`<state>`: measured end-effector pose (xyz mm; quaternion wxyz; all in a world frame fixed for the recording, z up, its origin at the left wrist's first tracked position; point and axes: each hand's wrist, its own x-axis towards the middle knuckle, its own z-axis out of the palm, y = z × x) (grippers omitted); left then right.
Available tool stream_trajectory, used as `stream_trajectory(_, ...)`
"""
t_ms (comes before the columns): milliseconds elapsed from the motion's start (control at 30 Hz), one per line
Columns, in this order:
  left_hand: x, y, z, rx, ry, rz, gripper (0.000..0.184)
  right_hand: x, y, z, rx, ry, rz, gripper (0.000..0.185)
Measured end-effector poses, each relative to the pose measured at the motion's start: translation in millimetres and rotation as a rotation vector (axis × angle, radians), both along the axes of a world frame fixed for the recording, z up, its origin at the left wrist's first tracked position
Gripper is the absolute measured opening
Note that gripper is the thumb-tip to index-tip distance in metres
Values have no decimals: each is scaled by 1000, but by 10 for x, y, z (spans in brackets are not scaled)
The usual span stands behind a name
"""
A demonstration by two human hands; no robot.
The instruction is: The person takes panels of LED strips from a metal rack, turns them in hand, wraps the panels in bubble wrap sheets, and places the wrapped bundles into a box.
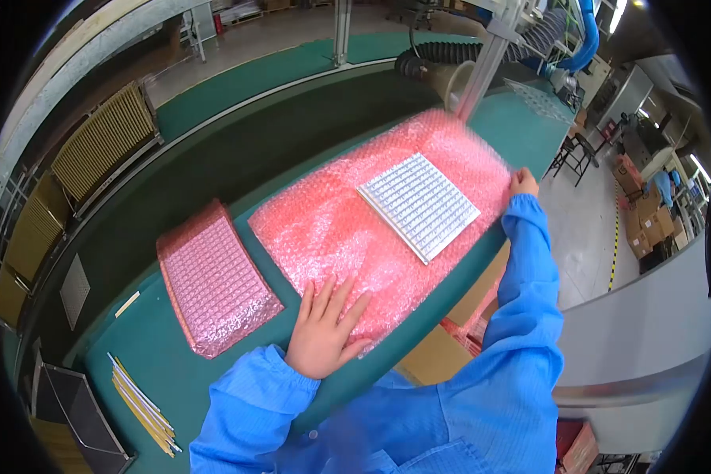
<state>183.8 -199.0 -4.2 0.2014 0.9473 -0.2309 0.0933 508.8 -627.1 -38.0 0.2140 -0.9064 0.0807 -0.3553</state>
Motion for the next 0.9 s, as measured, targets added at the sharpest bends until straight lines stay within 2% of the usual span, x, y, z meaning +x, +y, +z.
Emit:
stream_trajectory(33, 0, 0, -3, 8, 10, -4, 65, -35, 64, -18, 3, -2, 11, 18)
stream_trajectory(100, 2, 7, -1, 20, 30, -9, 66, -90, 159, -92, 28, 185, -95, 15)
stream_trajectory(200, 7, 15, -14, 6, 28, -5, 66, -97, 178, -135, 84, 109, -35, 15)
stream_trajectory(300, -1, 30, -48, -17, 9, 3, 65, -230, 236, 59, -75, 98, -87, 20)
stream_trajectory(367, -16, 49, -77, -41, -20, -7, 65, -266, 286, 242, -376, -126, -91, 22)
stream_trajectory(400, -25, 57, -90, -52, -18, 32, 65, -331, 461, 397, -385, -131, -51, 22)
stream_trajectory(467, -43, 70, -121, -79, -22, 0, 68, -651, 995, 736, -422, -220, 284, 19)
stream_trajectory(533, -55, 58, -135, -87, -30, 63, 69, -1030, 1604, 888, -342, 14, 678, 18)
stream_trajectory(567, -60, 55, -110, -119, -62, 10, 71, -1240, 1913, 937, -366, 177, 741, 20)
stream_trajectory(600, -82, 66, -97, -141, -97, -25, 74, -1415, 2185, 899, -398, 334, 822, 23)
stream_trajectory(667, -121, 34, -181, -267, -358, -96, 79, -1464, 2458, 581, -583, 230, 873, 29)
stream_trajectory(700, -199, 29, -133, -289, -362, -79, 78, -1370, 2539, 405, -701, 244, 760, 36)
stream_trajectory(733, -332, 35, -44, -309, -370, -63, 78, -1459, 2681, 478, -693, 393, 657, 45)
stream_trajectory(767, -474, 79, 39, -320, -399, -51, 75, -1201, 2591, 257, -749, 359, 622, 49)
stream_trajectory(800, -607, 142, 137, -328, -434, -43, 72, -852, 2381, -16, -780, 139, 741, 60)
stream_trajectory(833, -762, 230, 220, -301, -496, -15, 67, -590, 2267, -63, -558, 493, 822, 67)
stream_trajectory(900, -1015, 444, 371, -192, -604, 75, 52, -49, 2013, -448, -530, 465, 944, 62)
